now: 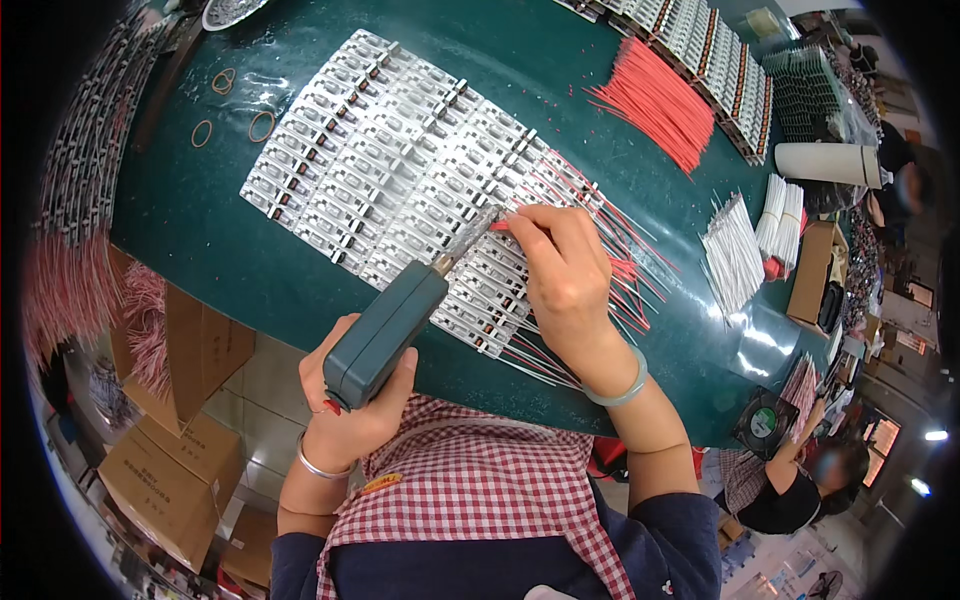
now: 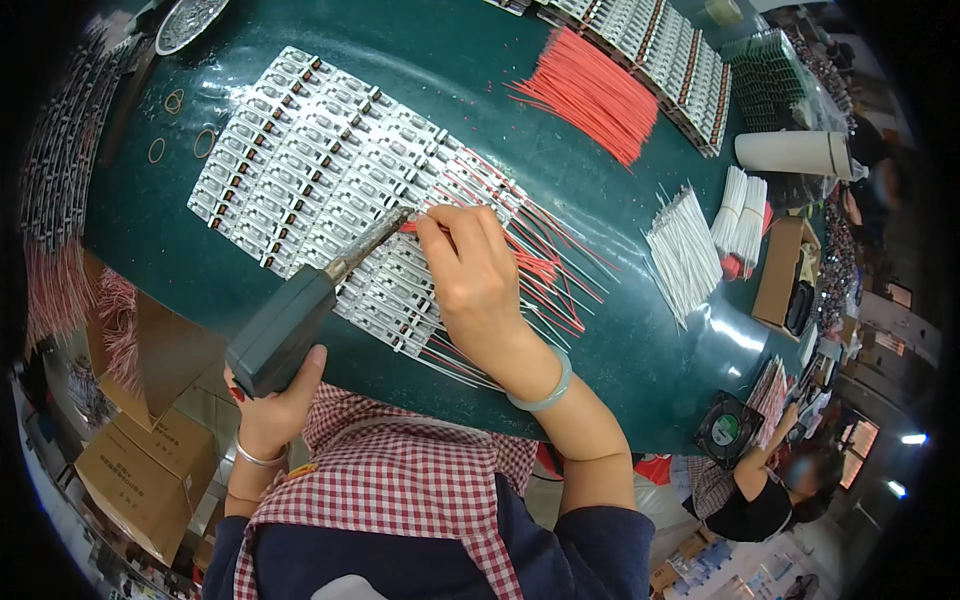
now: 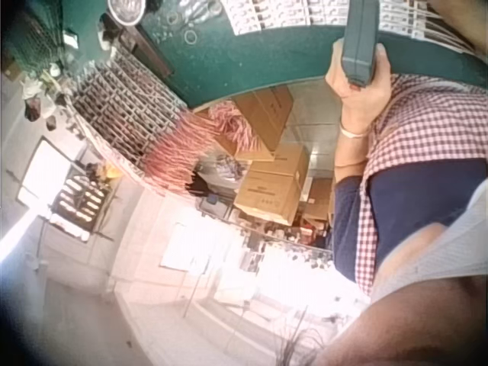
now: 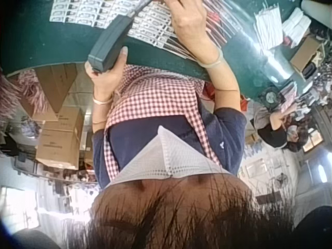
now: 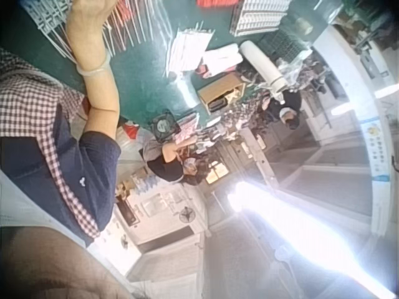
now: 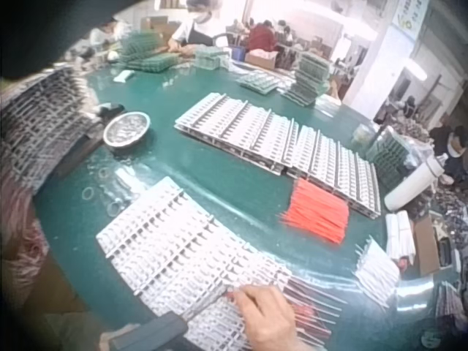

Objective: The person uses a soldering iron to attach red and white wires to a white plastic grid fixture on a green workbench. The person repeatedly picks up individual wires, places them into the fixture slots, and applies the soldering iron to secure them.

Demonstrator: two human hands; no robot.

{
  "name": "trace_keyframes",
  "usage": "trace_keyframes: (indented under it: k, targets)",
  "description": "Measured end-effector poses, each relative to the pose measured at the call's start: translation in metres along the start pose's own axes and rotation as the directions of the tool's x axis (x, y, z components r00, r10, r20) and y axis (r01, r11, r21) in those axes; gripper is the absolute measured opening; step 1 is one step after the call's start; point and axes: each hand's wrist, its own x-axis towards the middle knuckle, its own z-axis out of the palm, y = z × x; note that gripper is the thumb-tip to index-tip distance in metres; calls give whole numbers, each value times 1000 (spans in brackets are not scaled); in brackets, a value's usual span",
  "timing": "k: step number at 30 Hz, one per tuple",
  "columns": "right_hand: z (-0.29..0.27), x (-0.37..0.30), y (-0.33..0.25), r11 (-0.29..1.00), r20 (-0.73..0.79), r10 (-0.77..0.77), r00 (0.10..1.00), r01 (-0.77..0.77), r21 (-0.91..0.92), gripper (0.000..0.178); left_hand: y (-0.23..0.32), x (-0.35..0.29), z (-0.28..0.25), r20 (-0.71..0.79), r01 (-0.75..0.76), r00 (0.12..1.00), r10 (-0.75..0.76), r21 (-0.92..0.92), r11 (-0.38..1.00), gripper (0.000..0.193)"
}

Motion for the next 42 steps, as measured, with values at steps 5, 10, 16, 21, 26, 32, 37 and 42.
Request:
trace_keyframes:
  k: [5,10,16,21,26,32,37,42]
  targets:
    - [0,1,1,1000,4,-3,1000,3,7,34,1,3,-1,-11,-3,1000,3,9,1000,17]
    - [0,0,2,1000,1,-3,1000,3,6,33,3,5,-5,13,-1,1000,0,37,999,17]
    - [-1,2,0,1000,10,2,1000,-3,11,32,-5,-4,-6,-57,0,998,1,23,1000,22]
    - [0,1,-1,1000,21,18,1000,-18,-13,32,-15,-9,-6,-114,-91,989,98,65,994,24]
    - [-1,1,-4,999,30,37,999,-36,-30,33,-14,-14,-6,-118,-45,992,47,18,999,26]
    - [-9,-6,-14,999,-22,42,999,-42,-9,36,-18,-22,-6,-145,-56,988,61,41,998,24]
    - [-2,-11,-17,999,-42,42,998,-43,-22,38,-11,-20,-8,-75,-36,996,38,25,999,22]
    - [0,-12,-16,998,-31,42,999,-43,-36,40,-10,-20,-7,-54,-27,998,27,-12,1000,22]
